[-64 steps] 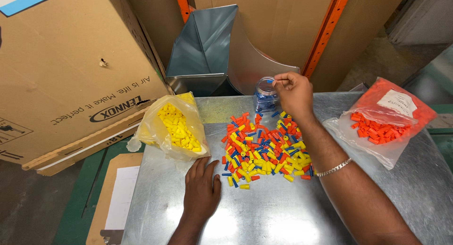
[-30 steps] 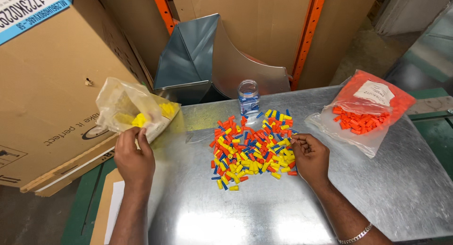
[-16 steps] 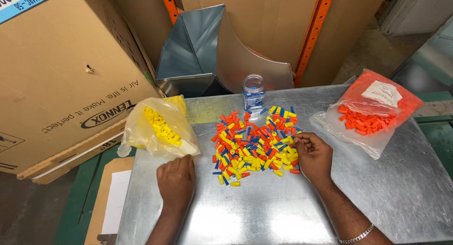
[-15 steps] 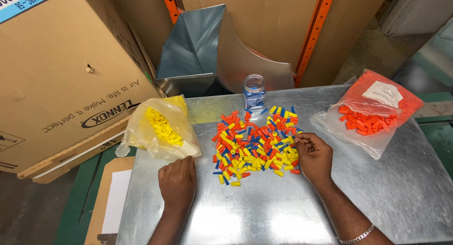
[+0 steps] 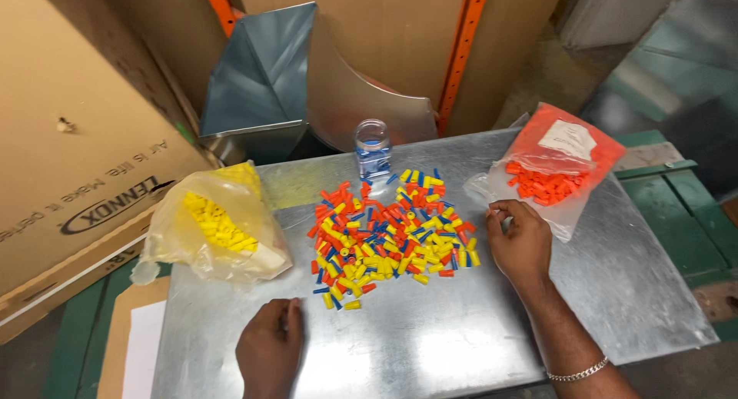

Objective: The person sorts a mixed pile of small plastic pieces by color on a metal table. They pick up individual pieces and place them into separate clear plastic bags labeled for yellow and orange items. A small jar is also used to collect blue pieces.

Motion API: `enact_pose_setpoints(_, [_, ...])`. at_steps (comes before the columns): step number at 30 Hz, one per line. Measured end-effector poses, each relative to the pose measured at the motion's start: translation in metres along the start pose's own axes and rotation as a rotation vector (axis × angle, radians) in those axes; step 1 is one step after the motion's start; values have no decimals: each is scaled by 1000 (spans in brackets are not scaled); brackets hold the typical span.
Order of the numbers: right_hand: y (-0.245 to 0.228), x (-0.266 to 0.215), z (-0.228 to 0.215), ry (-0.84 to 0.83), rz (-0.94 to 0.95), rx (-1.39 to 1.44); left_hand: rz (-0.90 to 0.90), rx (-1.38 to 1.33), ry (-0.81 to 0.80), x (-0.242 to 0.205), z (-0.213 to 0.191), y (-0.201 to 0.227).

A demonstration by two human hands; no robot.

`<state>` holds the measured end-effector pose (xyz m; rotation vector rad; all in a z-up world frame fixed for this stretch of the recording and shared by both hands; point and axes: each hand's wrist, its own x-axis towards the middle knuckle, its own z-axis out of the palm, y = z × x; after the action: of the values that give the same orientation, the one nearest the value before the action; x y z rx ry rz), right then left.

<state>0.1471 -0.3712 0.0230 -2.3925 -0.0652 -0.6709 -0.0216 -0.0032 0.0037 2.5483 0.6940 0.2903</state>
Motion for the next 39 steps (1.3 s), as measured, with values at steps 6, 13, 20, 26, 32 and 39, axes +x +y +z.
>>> enact_pose_setpoints(6, [80, 13, -7, -130, -117, -760, 106, 16, 19, 6, 7, -2])
enact_pose_setpoints(13, [86, 77, -58, -71, -101, -592, 55, 34, 15, 7, 10, -1])
enact_pose_setpoints(20, [119, 134, -86, 313, -227, -475, -9, 43, -57, 8, 6, 1])
enact_pose_setpoints(26, [102, 126, -88, 288, -196, -465, -19, 56, -76, 6, 5, 3])
enact_pose_setpoints(32, [74, 77, -69, 138, -156, -478, -12, 45, -52, 8, 7, 0])
enact_pose_setpoints(39, [79, 24, -37, -195, -2, -660, -17, 54, -78, 8, 1, 6])
